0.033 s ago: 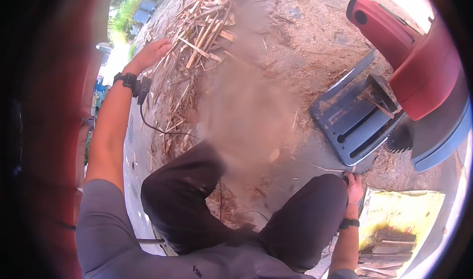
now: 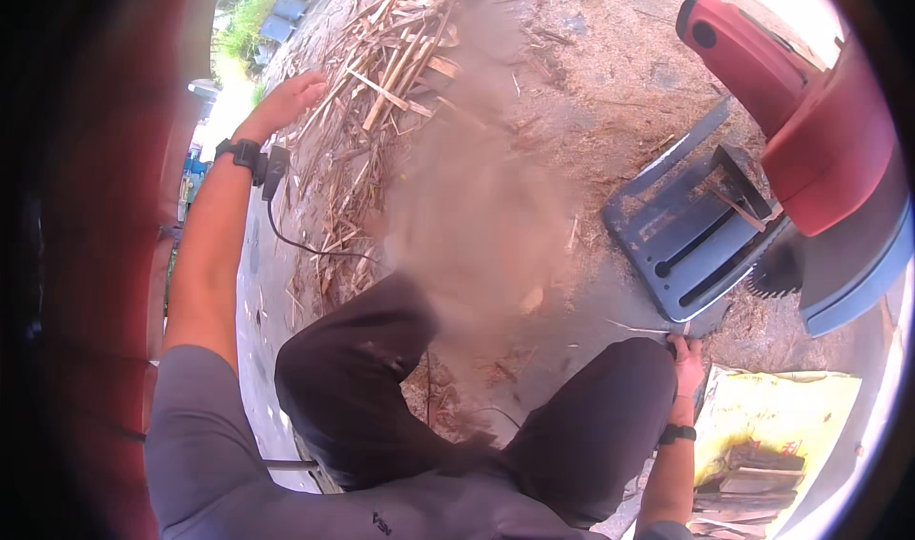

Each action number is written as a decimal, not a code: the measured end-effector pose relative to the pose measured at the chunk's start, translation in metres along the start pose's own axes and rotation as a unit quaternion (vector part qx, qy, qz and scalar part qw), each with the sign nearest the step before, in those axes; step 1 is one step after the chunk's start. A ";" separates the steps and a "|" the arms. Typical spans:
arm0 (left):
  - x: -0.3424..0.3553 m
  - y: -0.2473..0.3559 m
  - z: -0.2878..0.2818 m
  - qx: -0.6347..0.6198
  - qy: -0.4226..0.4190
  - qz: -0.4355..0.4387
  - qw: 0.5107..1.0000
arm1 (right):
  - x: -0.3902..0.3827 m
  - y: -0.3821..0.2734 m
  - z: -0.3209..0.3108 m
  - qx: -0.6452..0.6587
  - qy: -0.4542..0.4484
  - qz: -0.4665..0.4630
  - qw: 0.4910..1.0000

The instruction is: The person uses a circular saw to cut wood pieces into smaller segments, then gathers the cut wood and wood scraps from the ground.

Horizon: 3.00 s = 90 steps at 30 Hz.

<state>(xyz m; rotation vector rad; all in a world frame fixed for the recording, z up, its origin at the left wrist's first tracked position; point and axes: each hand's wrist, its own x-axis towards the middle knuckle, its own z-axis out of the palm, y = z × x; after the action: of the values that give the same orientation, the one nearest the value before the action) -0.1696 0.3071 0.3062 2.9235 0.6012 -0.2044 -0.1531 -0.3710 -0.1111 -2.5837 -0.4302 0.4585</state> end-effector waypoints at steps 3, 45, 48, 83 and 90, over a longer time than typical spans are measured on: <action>-0.041 -0.024 -0.022 0.046 0.019 -0.073 0.996 | -0.003 -0.007 -0.007 -0.004 0.009 -0.032 0.999; -0.302 -0.237 0.002 0.048 -0.164 -0.399 0.901 | -0.215 0.145 0.017 -0.128 -0.166 0.151 0.966; -0.284 -0.276 0.053 0.044 -0.200 -0.379 0.903 | -0.301 0.145 -0.006 -0.215 -0.320 0.332 0.861; -0.150 -0.393 0.353 -0.167 -0.231 -0.261 0.922 | 0.202 -0.444 -0.040 0.001 -0.244 0.251 0.937; -0.077 -0.424 0.355 -0.099 0.011 -0.422 0.901 | 0.273 -0.458 -0.033 -0.037 -0.289 0.226 0.930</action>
<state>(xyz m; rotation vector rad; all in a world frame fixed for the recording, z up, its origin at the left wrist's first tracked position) -0.4458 0.6016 -0.0798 2.2829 1.7379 -0.1822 0.0048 0.1017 0.0809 -2.5748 -0.0243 1.4059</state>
